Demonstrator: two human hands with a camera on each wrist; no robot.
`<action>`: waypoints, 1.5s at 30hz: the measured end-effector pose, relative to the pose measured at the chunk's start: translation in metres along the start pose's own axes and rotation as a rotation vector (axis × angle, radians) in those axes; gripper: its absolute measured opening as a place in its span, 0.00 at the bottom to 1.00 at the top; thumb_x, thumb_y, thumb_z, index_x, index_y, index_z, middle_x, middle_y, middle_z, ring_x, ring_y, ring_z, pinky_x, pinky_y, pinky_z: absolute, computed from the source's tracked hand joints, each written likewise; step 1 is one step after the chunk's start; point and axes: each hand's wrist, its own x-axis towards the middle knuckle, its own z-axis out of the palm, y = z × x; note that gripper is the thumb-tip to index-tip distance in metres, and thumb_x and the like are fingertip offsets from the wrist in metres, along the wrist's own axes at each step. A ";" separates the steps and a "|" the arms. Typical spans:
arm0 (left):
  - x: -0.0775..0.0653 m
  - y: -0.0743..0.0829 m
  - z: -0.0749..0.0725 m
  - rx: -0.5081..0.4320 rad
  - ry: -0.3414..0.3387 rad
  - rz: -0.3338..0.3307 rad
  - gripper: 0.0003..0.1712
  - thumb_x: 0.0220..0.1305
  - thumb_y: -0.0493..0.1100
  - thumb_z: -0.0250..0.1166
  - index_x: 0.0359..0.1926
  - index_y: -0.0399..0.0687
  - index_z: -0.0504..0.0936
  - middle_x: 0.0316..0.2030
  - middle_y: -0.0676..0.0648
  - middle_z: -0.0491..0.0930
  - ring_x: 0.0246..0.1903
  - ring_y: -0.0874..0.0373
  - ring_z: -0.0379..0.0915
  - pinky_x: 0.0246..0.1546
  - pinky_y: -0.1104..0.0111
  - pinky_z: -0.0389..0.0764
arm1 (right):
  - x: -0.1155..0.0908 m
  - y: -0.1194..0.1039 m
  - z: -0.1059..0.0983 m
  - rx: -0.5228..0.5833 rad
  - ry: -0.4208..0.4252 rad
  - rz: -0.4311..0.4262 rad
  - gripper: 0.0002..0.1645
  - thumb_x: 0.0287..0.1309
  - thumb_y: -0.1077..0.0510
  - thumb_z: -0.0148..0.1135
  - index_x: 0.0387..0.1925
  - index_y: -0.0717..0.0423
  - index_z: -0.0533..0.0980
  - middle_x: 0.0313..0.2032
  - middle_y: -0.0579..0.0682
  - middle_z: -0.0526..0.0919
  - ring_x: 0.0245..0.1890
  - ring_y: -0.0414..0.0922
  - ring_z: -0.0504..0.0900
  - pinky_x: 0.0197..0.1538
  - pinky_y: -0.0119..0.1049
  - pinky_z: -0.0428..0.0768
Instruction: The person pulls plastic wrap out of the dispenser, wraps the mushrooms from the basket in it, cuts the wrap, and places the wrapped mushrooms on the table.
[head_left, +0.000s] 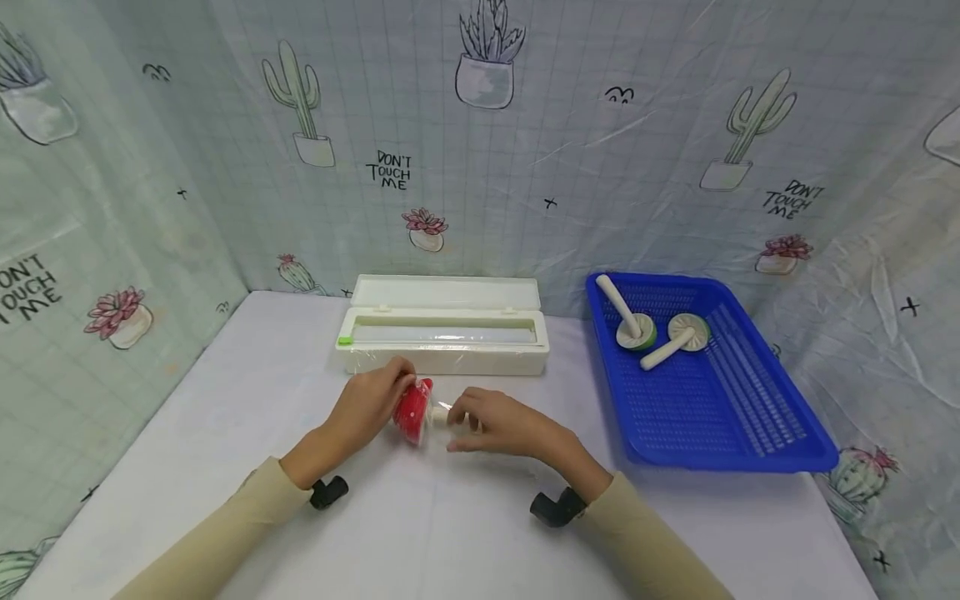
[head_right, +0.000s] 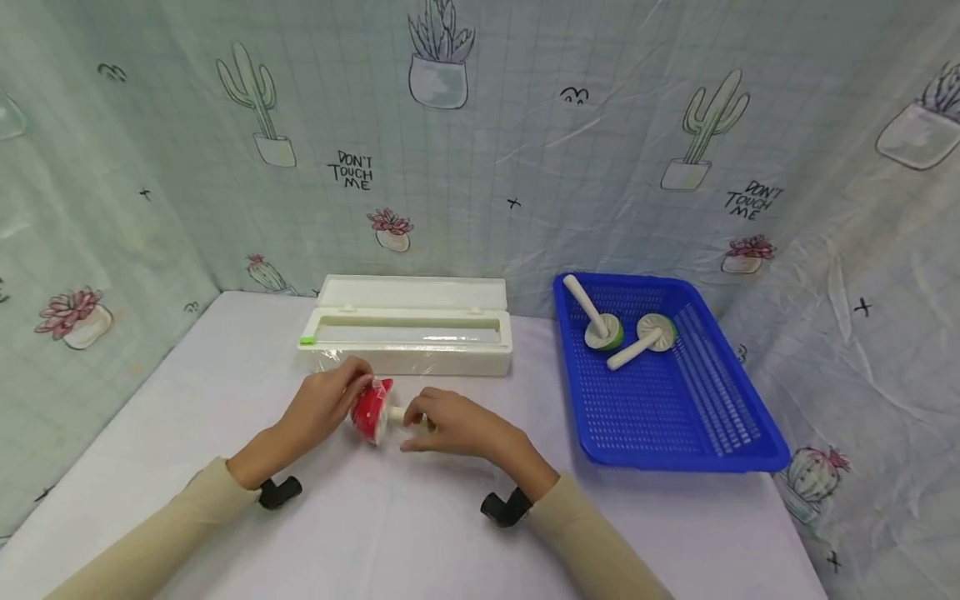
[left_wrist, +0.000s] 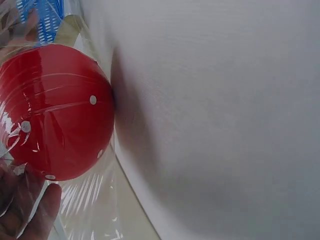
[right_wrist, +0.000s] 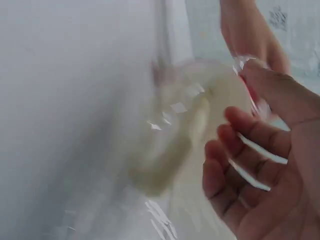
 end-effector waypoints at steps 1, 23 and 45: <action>0.002 0.000 0.000 -0.003 0.007 -0.001 0.10 0.68 0.37 0.68 0.46 0.43 0.77 0.30 0.49 0.83 0.21 0.65 0.68 0.21 0.75 0.75 | -0.003 -0.001 0.004 -0.040 -0.002 -0.010 0.17 0.63 0.47 0.71 0.47 0.53 0.82 0.44 0.46 0.81 0.38 0.38 0.78 0.42 0.28 0.80; 0.024 0.000 0.021 0.098 -0.069 0.124 0.09 0.64 0.36 0.71 0.42 0.43 0.79 0.32 0.48 0.83 0.29 0.58 0.76 0.29 0.69 0.84 | -0.036 -0.008 -0.005 0.059 0.126 0.286 0.15 0.68 0.57 0.65 0.51 0.60 0.76 0.43 0.53 0.86 0.19 0.38 0.80 0.21 0.31 0.78; 0.028 -0.003 0.023 0.126 -0.069 0.072 0.09 0.64 0.34 0.71 0.42 0.41 0.79 0.29 0.48 0.82 0.24 0.60 0.72 0.25 0.69 0.81 | -0.059 -0.016 0.006 -0.288 0.167 0.319 0.08 0.60 0.56 0.73 0.40 0.50 0.81 0.33 0.42 0.80 0.30 0.38 0.76 0.34 0.35 0.78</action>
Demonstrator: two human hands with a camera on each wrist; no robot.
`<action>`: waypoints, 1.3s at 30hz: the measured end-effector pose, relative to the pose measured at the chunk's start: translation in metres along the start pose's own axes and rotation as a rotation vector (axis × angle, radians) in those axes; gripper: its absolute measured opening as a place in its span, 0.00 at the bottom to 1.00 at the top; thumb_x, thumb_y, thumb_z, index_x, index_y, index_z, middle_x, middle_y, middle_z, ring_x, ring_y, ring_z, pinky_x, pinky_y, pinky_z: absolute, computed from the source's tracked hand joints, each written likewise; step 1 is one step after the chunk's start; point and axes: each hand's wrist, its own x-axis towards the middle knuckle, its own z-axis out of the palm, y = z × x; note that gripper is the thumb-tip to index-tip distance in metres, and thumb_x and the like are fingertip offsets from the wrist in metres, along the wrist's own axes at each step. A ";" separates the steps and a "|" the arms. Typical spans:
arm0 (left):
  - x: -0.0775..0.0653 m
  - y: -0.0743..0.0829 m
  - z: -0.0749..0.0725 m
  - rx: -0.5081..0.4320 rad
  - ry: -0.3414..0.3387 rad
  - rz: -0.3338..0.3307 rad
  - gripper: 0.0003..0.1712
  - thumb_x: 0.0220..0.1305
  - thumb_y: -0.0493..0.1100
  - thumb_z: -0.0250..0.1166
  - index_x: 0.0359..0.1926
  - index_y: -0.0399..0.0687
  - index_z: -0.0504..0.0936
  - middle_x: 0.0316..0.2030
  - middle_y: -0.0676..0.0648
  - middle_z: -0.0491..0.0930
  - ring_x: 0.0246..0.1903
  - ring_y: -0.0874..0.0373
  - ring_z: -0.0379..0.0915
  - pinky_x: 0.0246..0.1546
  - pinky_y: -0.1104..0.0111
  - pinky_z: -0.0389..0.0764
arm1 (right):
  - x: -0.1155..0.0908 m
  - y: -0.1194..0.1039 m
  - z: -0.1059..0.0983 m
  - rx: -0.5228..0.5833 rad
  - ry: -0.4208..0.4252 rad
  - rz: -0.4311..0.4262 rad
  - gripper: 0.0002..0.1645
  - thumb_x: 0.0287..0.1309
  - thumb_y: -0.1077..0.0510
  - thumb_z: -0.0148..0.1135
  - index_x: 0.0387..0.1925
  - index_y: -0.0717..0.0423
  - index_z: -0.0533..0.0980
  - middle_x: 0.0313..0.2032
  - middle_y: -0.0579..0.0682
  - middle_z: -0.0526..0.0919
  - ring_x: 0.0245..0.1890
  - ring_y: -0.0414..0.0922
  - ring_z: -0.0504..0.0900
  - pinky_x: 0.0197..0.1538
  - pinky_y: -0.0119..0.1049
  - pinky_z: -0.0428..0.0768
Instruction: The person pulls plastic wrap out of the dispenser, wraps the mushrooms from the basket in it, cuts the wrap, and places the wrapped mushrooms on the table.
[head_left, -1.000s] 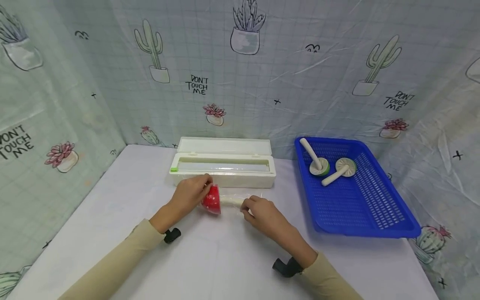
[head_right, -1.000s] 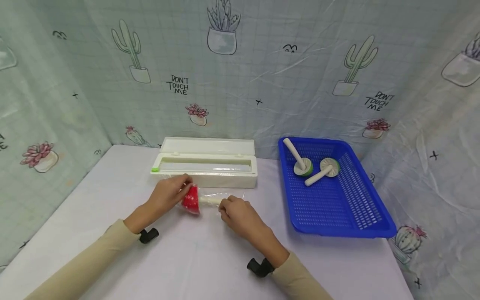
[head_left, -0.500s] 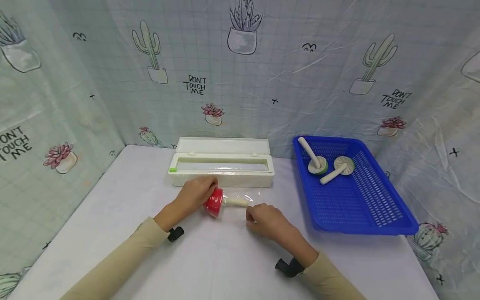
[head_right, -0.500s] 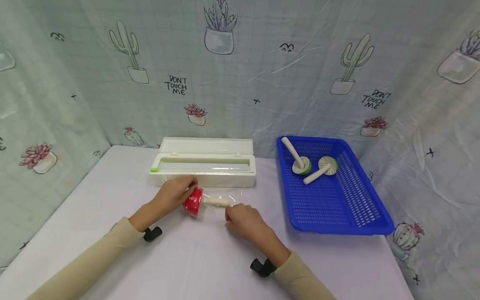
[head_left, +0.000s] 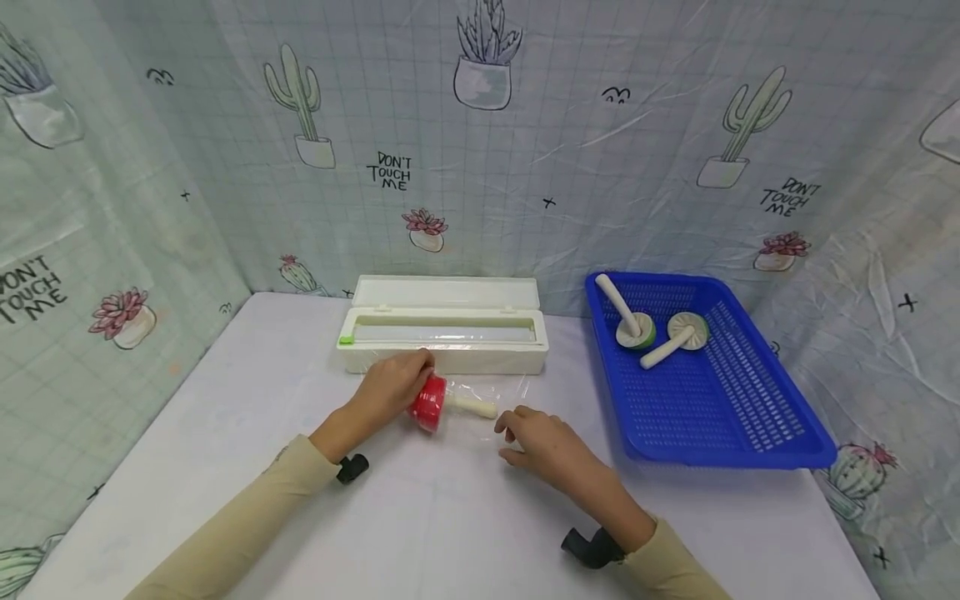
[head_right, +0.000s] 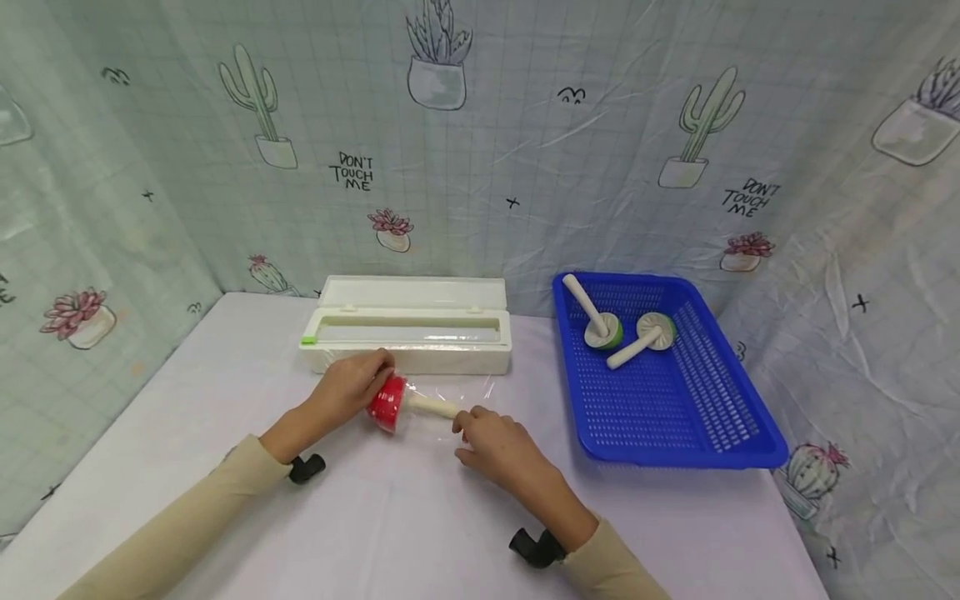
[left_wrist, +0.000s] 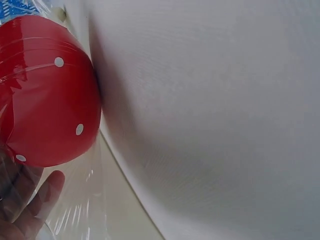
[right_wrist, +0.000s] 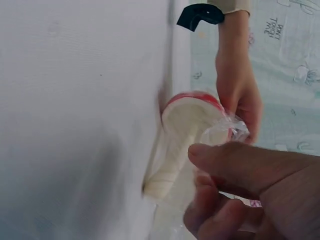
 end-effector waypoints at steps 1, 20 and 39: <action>-0.001 0.000 0.001 -0.001 -0.003 0.005 0.09 0.64 0.34 0.70 0.42 0.41 0.78 0.29 0.48 0.82 0.24 0.60 0.72 0.25 0.70 0.81 | -0.001 0.000 0.002 -0.008 -0.001 0.002 0.08 0.60 0.56 0.73 0.39 0.49 0.81 0.33 0.42 0.79 0.30 0.38 0.76 0.34 0.35 0.77; -0.003 0.000 0.001 -0.011 -0.032 0.048 0.10 0.65 0.36 0.70 0.42 0.44 0.77 0.30 0.49 0.81 0.26 0.59 0.74 0.25 0.71 0.80 | -0.034 -0.001 0.002 -0.202 0.194 -0.216 0.15 0.52 0.61 0.77 0.30 0.47 0.75 0.36 0.42 0.81 0.37 0.42 0.75 0.38 0.37 0.77; 0.001 -0.004 0.004 0.026 -0.013 0.054 0.09 0.65 0.35 0.70 0.41 0.44 0.77 0.27 0.50 0.80 0.24 0.60 0.72 0.22 0.70 0.78 | -0.024 0.022 0.006 -0.218 0.134 -0.455 0.08 0.61 0.61 0.71 0.38 0.49 0.78 0.45 0.43 0.84 0.52 0.45 0.81 0.53 0.38 0.82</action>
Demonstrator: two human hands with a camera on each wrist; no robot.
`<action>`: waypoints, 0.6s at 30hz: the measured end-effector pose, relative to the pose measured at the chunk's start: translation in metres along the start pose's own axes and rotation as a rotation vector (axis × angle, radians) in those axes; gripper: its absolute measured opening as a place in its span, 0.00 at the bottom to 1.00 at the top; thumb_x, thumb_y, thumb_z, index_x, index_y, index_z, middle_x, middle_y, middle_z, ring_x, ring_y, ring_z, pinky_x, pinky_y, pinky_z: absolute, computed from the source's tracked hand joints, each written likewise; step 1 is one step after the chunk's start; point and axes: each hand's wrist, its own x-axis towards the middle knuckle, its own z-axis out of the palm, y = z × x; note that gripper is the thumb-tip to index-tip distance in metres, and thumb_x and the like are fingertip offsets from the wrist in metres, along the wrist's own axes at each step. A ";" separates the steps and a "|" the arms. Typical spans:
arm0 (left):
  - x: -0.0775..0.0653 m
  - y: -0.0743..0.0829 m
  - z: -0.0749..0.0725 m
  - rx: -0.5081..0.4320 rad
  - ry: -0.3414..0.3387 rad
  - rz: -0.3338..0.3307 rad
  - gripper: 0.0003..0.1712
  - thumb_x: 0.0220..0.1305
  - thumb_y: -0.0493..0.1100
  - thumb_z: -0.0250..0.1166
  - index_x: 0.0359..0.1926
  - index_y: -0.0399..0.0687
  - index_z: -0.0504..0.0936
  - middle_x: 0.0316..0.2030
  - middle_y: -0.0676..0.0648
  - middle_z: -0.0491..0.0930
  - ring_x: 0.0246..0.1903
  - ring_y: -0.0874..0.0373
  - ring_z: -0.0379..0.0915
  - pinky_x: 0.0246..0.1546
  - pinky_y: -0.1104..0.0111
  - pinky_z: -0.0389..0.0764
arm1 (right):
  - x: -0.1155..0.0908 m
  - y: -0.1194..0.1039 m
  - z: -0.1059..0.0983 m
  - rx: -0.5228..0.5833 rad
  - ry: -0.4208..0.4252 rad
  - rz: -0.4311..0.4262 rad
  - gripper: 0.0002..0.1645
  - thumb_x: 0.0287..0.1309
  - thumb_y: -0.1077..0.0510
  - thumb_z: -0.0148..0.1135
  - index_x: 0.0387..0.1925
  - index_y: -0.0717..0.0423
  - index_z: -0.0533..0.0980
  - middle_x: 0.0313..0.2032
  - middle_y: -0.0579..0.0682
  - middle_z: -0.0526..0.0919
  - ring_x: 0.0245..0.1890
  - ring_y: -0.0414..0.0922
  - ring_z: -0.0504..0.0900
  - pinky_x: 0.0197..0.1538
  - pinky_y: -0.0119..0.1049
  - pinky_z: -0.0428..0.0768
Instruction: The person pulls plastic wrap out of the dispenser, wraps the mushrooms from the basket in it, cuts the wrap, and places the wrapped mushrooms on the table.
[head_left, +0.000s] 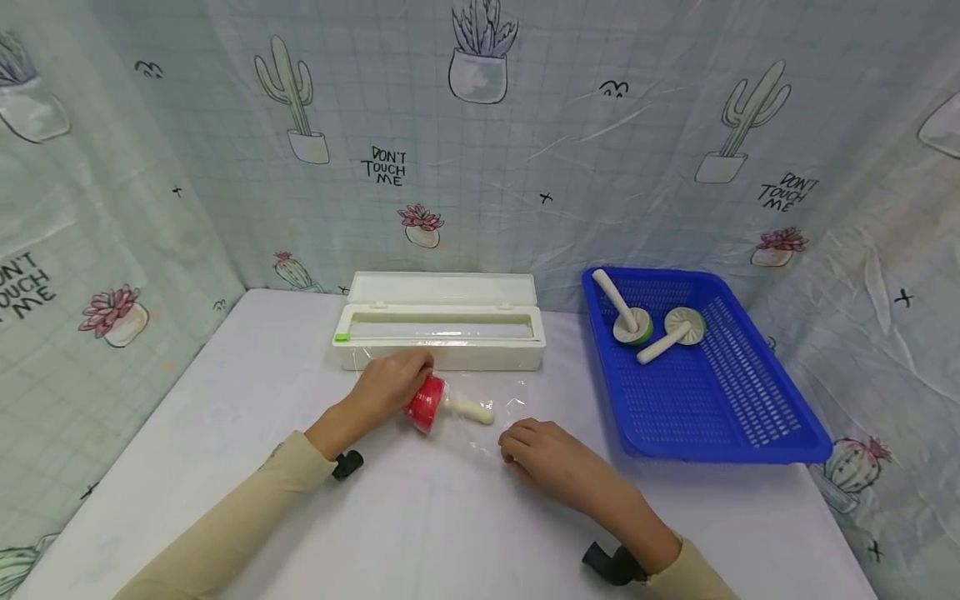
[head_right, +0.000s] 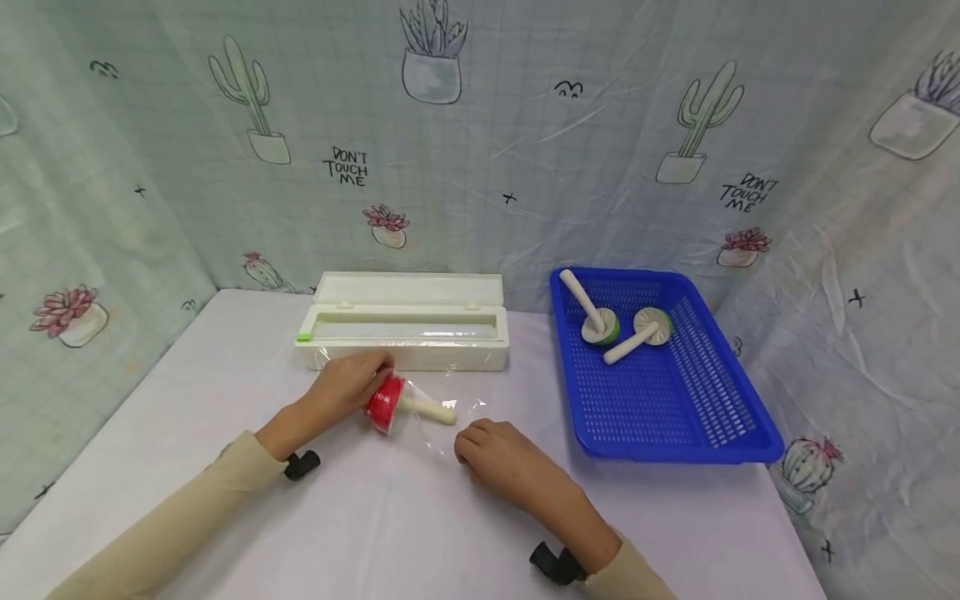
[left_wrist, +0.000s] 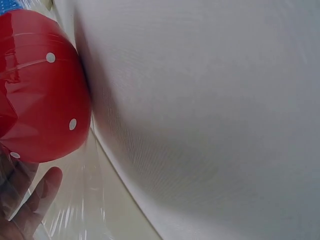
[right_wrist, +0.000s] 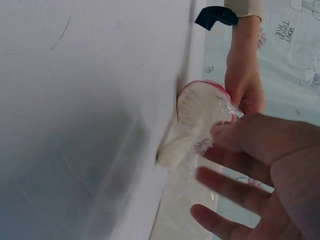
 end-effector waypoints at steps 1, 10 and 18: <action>0.000 0.000 0.000 0.002 0.004 0.004 0.09 0.64 0.35 0.70 0.41 0.44 0.77 0.27 0.50 0.80 0.24 0.60 0.72 0.22 0.70 0.78 | -0.001 0.000 -0.001 0.011 -0.017 -0.006 0.09 0.61 0.62 0.71 0.40 0.48 0.78 0.44 0.42 0.83 0.51 0.44 0.81 0.53 0.37 0.81; -0.002 -0.002 -0.001 0.003 0.005 0.021 0.11 0.62 0.35 0.72 0.41 0.44 0.77 0.27 0.49 0.80 0.24 0.60 0.72 0.22 0.71 0.78 | 0.011 0.021 -0.001 -0.069 -0.109 -0.087 0.20 0.56 0.68 0.72 0.44 0.43 0.76 0.45 0.40 0.84 0.46 0.43 0.78 0.48 0.36 0.79; -0.002 -0.001 -0.001 -0.006 -0.016 0.001 0.10 0.63 0.36 0.72 0.41 0.45 0.78 0.27 0.51 0.79 0.24 0.61 0.71 0.22 0.73 0.76 | 0.012 0.033 -0.018 0.241 -0.193 0.183 0.16 0.66 0.68 0.61 0.53 0.52 0.73 0.35 0.43 0.78 0.32 0.37 0.75 0.36 0.30 0.79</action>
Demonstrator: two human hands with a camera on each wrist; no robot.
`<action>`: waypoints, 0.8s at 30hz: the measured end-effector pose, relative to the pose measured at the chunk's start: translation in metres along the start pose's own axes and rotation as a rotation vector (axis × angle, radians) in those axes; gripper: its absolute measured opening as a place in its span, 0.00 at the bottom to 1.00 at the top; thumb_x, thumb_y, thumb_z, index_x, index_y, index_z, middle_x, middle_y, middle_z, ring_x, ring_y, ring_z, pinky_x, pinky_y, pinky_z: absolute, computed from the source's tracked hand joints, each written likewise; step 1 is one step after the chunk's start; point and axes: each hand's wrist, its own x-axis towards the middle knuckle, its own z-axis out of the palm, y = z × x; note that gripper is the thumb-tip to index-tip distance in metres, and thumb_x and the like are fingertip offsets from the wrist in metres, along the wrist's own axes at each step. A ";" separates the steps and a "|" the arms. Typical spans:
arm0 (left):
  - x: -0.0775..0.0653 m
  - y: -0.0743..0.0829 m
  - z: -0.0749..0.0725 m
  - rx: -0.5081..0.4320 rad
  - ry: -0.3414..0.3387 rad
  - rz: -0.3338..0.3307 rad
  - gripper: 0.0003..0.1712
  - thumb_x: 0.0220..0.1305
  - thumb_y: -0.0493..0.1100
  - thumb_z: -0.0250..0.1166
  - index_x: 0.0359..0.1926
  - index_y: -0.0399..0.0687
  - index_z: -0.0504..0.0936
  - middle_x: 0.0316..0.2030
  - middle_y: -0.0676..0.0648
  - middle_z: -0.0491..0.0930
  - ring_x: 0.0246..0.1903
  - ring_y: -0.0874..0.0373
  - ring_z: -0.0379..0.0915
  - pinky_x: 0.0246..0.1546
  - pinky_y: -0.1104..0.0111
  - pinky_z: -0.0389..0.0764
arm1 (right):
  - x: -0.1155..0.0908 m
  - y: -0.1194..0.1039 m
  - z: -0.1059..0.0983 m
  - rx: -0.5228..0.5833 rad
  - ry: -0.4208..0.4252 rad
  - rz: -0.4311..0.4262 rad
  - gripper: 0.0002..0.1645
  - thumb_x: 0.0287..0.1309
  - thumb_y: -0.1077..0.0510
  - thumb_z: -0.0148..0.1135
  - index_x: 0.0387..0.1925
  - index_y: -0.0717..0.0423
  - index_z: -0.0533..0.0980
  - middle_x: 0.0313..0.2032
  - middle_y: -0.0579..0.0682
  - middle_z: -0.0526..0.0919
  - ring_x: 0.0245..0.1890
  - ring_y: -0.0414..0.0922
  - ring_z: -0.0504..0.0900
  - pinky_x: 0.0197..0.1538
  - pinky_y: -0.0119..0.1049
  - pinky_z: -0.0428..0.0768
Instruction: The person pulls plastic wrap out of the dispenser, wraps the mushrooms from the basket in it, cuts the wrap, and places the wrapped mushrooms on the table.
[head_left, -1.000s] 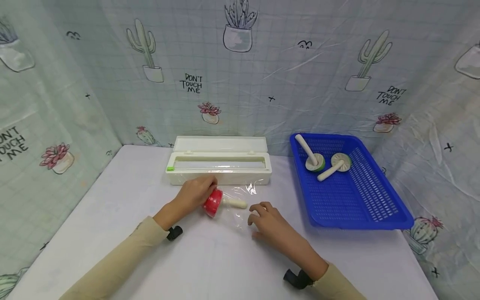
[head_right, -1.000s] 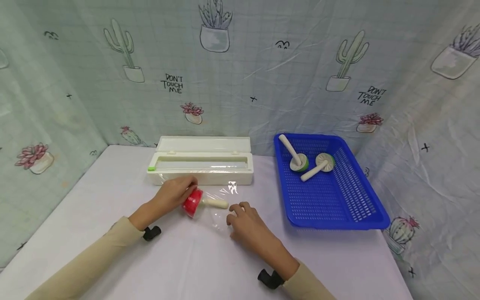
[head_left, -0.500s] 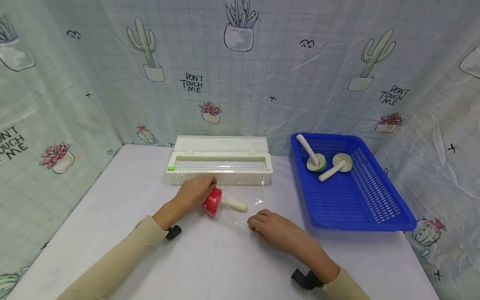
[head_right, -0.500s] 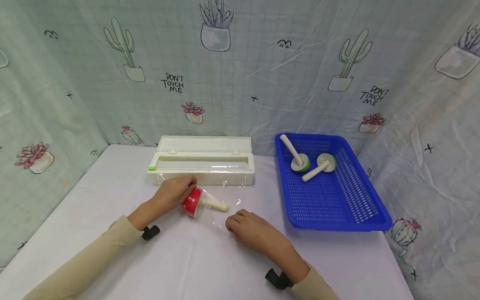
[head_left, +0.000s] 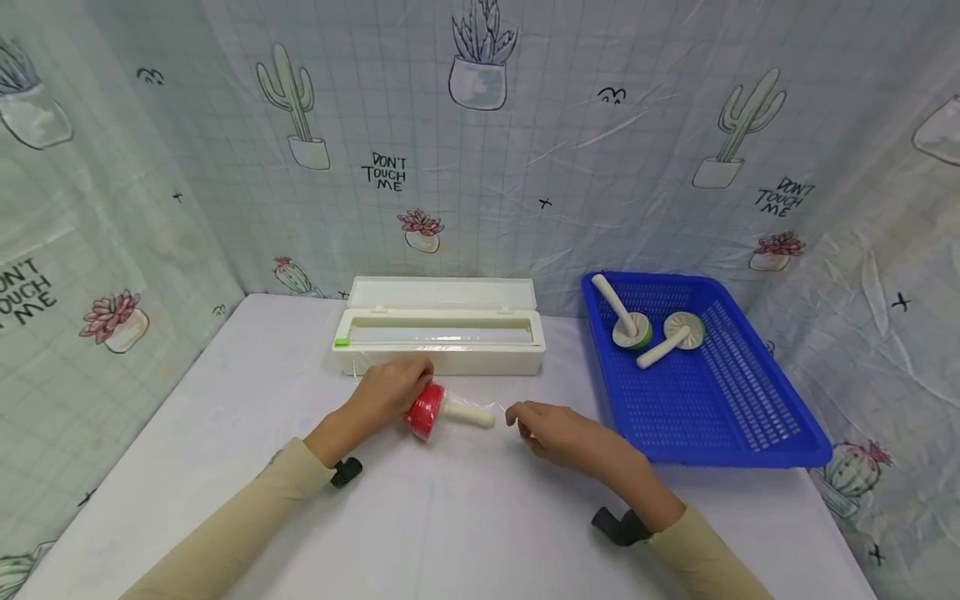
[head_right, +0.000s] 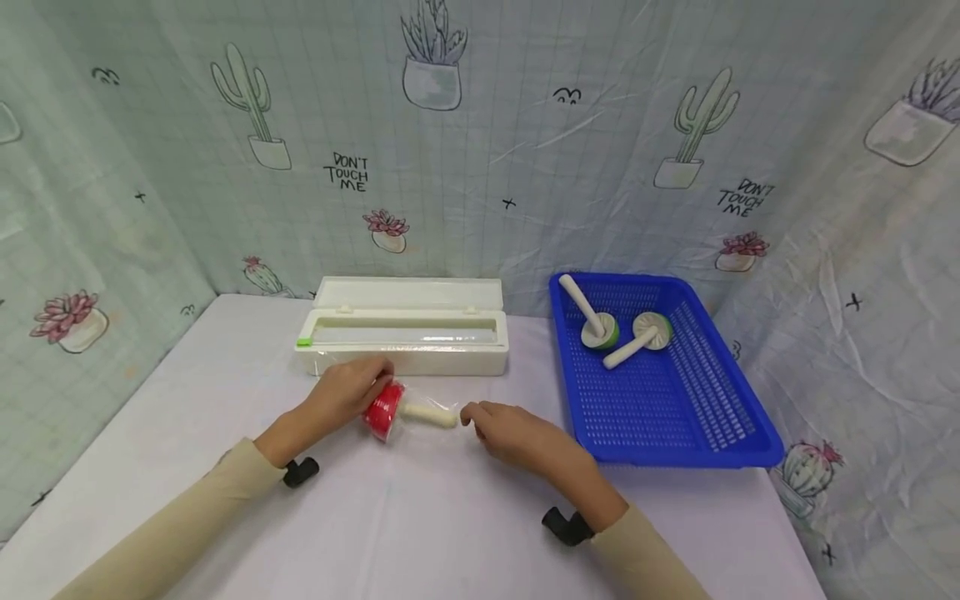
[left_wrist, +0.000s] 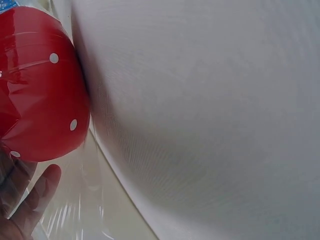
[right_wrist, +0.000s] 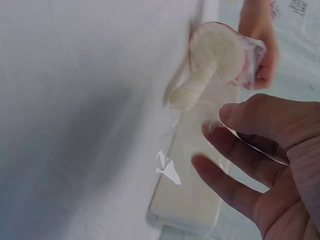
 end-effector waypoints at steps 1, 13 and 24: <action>0.000 0.000 0.000 0.002 0.000 -0.003 0.09 0.63 0.36 0.71 0.40 0.45 0.78 0.26 0.51 0.79 0.23 0.61 0.70 0.22 0.73 0.76 | -0.003 0.000 -0.001 0.022 0.011 0.010 0.16 0.66 0.68 0.61 0.53 0.53 0.73 0.35 0.42 0.78 0.30 0.36 0.74 0.34 0.29 0.78; 0.000 0.000 -0.001 -0.087 -0.027 -0.075 0.06 0.68 0.37 0.67 0.42 0.45 0.78 0.29 0.50 0.81 0.26 0.60 0.73 0.28 0.67 0.81 | -0.005 -0.010 0.000 -0.053 0.265 -0.031 0.04 0.63 0.64 0.67 0.37 0.52 0.80 0.38 0.45 0.76 0.22 0.33 0.72 0.25 0.23 0.72; -0.002 -0.005 -0.001 -0.330 0.008 -0.213 0.05 0.68 0.34 0.67 0.40 0.42 0.77 0.32 0.47 0.85 0.31 0.56 0.80 0.37 0.61 0.85 | 0.066 -0.006 0.010 0.822 0.460 0.373 0.08 0.73 0.65 0.56 0.47 0.67 0.76 0.47 0.61 0.76 0.30 0.46 0.88 0.37 0.40 0.88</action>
